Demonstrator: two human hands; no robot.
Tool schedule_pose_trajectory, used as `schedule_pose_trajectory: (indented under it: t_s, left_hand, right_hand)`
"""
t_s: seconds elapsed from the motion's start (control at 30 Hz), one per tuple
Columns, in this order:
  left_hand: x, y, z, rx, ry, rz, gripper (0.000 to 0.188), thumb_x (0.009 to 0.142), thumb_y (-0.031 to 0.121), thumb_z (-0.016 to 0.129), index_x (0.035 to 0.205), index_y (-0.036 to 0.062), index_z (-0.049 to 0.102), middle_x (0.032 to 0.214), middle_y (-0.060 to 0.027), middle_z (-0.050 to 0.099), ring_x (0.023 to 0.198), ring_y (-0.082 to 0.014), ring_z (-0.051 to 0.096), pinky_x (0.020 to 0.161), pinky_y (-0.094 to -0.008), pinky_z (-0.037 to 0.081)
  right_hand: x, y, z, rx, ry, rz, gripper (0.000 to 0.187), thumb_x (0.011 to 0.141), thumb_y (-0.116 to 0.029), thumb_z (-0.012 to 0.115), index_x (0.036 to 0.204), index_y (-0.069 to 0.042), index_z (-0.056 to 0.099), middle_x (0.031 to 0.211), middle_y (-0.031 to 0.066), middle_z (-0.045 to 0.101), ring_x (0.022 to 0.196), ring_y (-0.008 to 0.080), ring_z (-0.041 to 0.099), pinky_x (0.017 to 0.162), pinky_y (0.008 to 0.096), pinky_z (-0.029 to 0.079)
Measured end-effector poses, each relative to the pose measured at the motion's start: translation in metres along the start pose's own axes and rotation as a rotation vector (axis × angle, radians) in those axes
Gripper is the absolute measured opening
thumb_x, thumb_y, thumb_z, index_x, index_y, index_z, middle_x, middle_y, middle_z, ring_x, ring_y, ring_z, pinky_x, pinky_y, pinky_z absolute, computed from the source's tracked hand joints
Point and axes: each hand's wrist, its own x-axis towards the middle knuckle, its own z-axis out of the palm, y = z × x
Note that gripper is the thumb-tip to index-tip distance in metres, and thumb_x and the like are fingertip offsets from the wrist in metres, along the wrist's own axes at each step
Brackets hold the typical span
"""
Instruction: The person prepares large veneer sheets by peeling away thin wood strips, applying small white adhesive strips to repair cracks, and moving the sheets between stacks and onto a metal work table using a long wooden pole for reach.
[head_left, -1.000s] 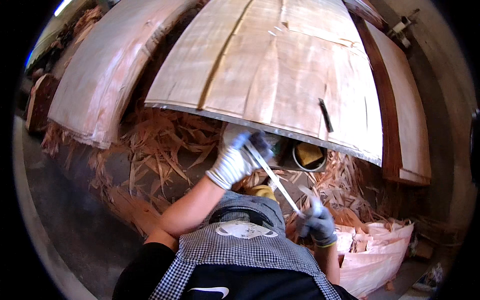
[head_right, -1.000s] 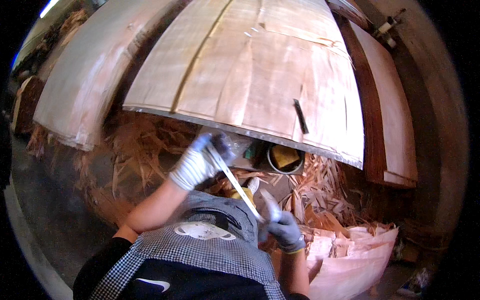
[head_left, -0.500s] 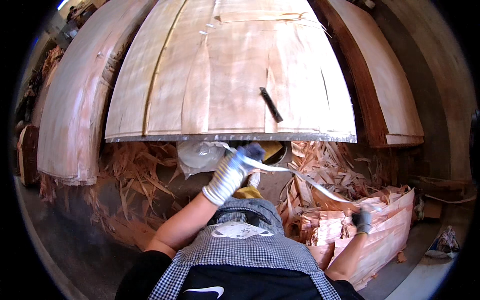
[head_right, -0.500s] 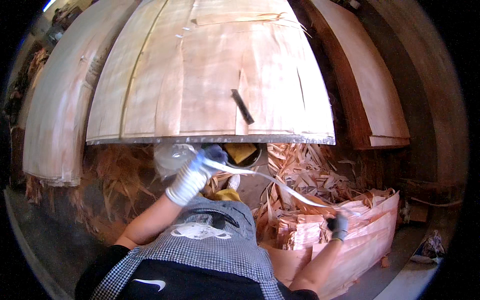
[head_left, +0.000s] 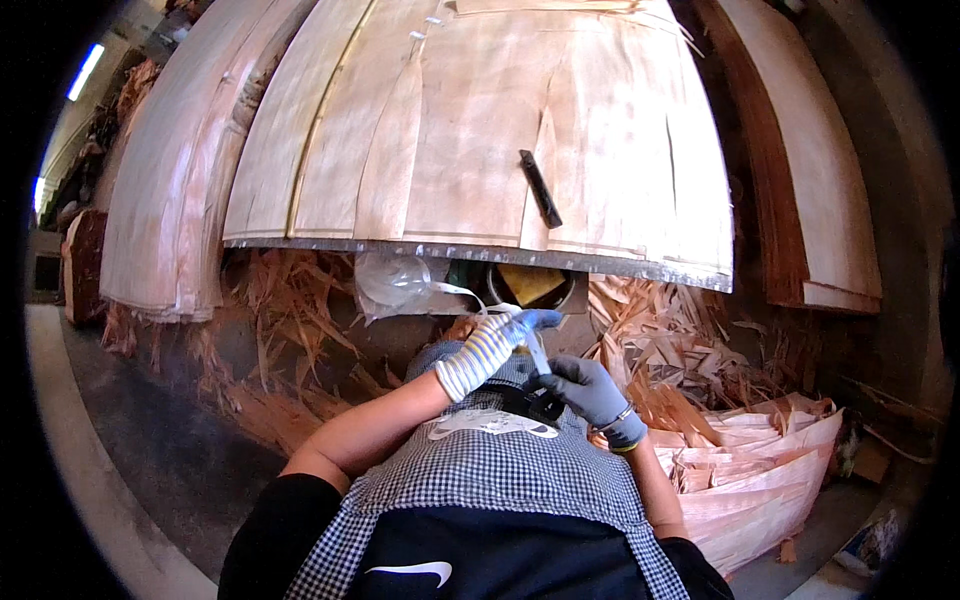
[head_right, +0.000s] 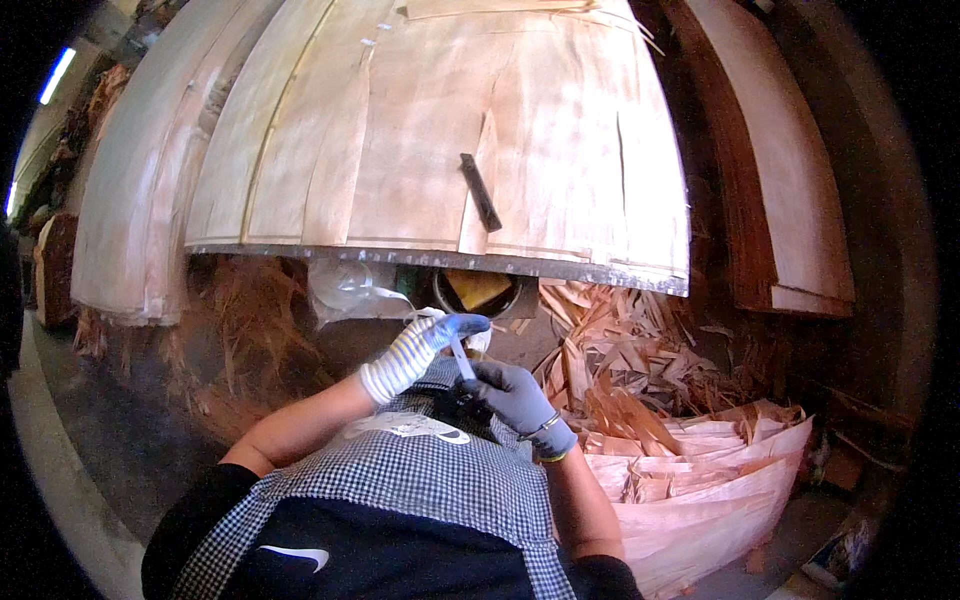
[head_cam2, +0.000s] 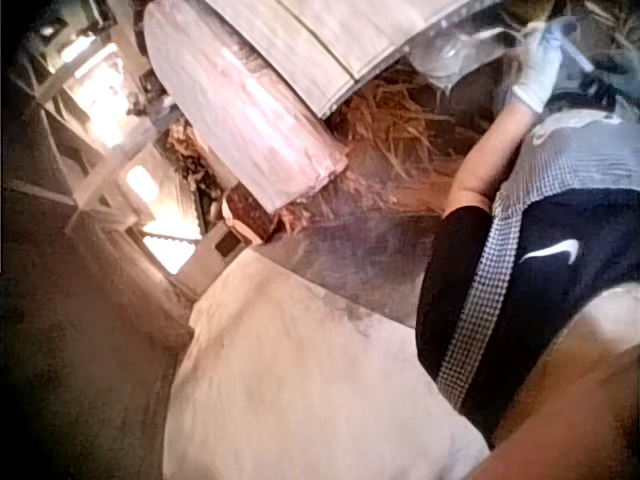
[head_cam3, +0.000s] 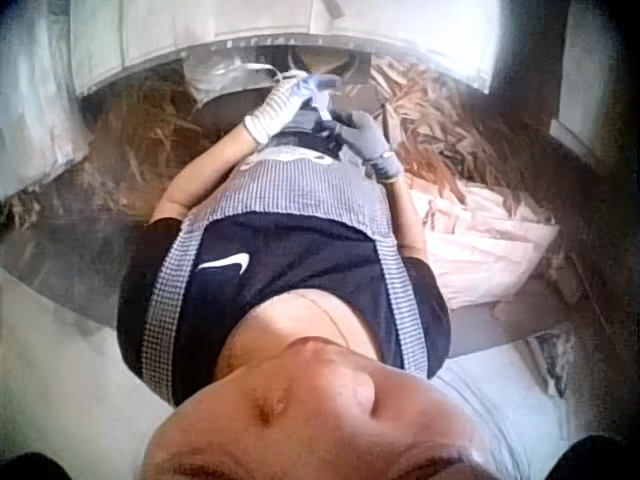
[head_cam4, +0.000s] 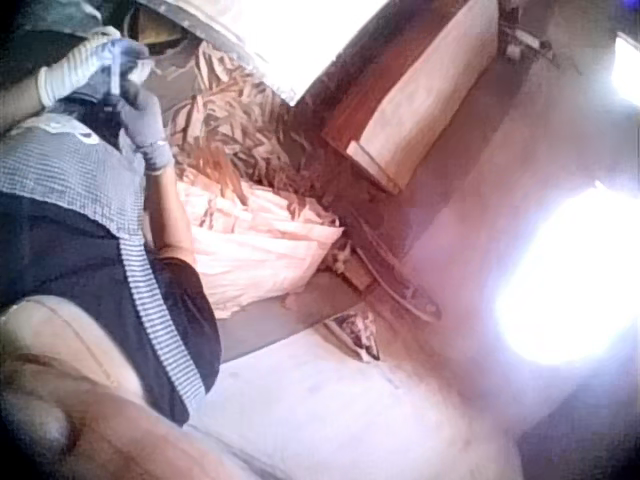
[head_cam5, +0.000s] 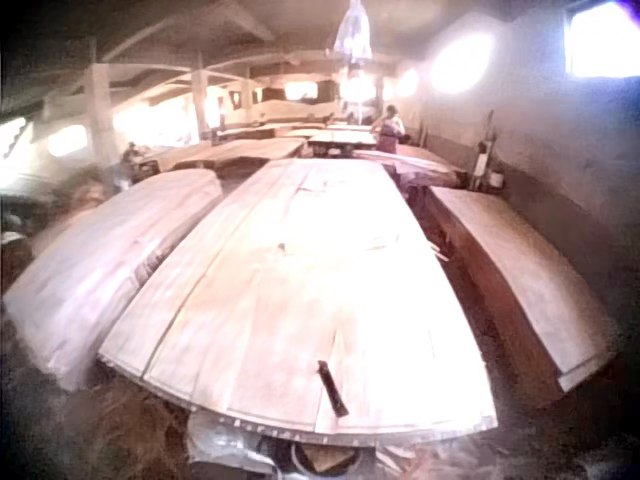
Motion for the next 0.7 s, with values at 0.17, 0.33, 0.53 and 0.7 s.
schedule_pose_trajectory:
  t_s: [0.17,0.33,0.53,0.7]
  left_hand:
    - [0.012,-0.110,-0.036,-0.503,0.316,-0.259,0.041,0.091,0.036,0.036,0.115,0.0046,0.048,0.115,-0.0082,0.051,0.109,-0.0211,0.047,0.096,-0.0338,0.032]
    - [0.015,-0.110,-0.042,-0.378,0.175,-0.089,0.060,0.085,0.045,0.039,0.130,0.0068,0.030,0.131,-0.0064,0.036,0.118,-0.0214,0.035,0.098,-0.0380,0.024]
    - [0.026,-0.112,-0.079,-0.030,-0.029,-0.383,0.027,0.080,0.020,0.062,0.099,0.0003,0.062,0.088,-0.0091,0.064,0.078,-0.0158,0.058,0.077,-0.0294,0.045]
    - [0.076,-0.064,-0.066,1.634,0.157,-0.221,0.051,0.073,0.033,0.062,0.119,0.0130,0.051,0.120,-0.0105,0.050,0.114,-0.0248,0.044,0.100,-0.0502,0.022]
  right_hand:
    - [0.053,0.062,-0.018,-0.176,0.259,0.049,0.021,0.081,-0.012,0.056,0.097,-0.001,0.063,0.081,0.0075,0.064,0.059,0.0100,0.057,0.049,0.0217,0.042]
    - [0.079,0.073,-0.011,0.041,0.237,-0.027,0.021,0.082,-0.017,0.061,0.097,-0.003,0.064,0.071,0.0004,0.061,0.051,0.0069,0.047,0.046,0.0194,0.039]
    - [0.122,0.064,-0.050,0.287,0.288,0.227,0.015,0.076,-0.015,0.067,0.084,-0.003,0.061,0.067,0.0046,0.062,0.054,0.0137,0.060,0.043,0.0230,0.045]
    - [0.202,0.144,-0.084,-0.859,0.674,-0.033,0.033,0.078,-0.033,0.059,0.093,-0.004,0.061,0.077,0.0144,0.064,0.066,0.0320,0.062,0.060,0.0390,0.050]
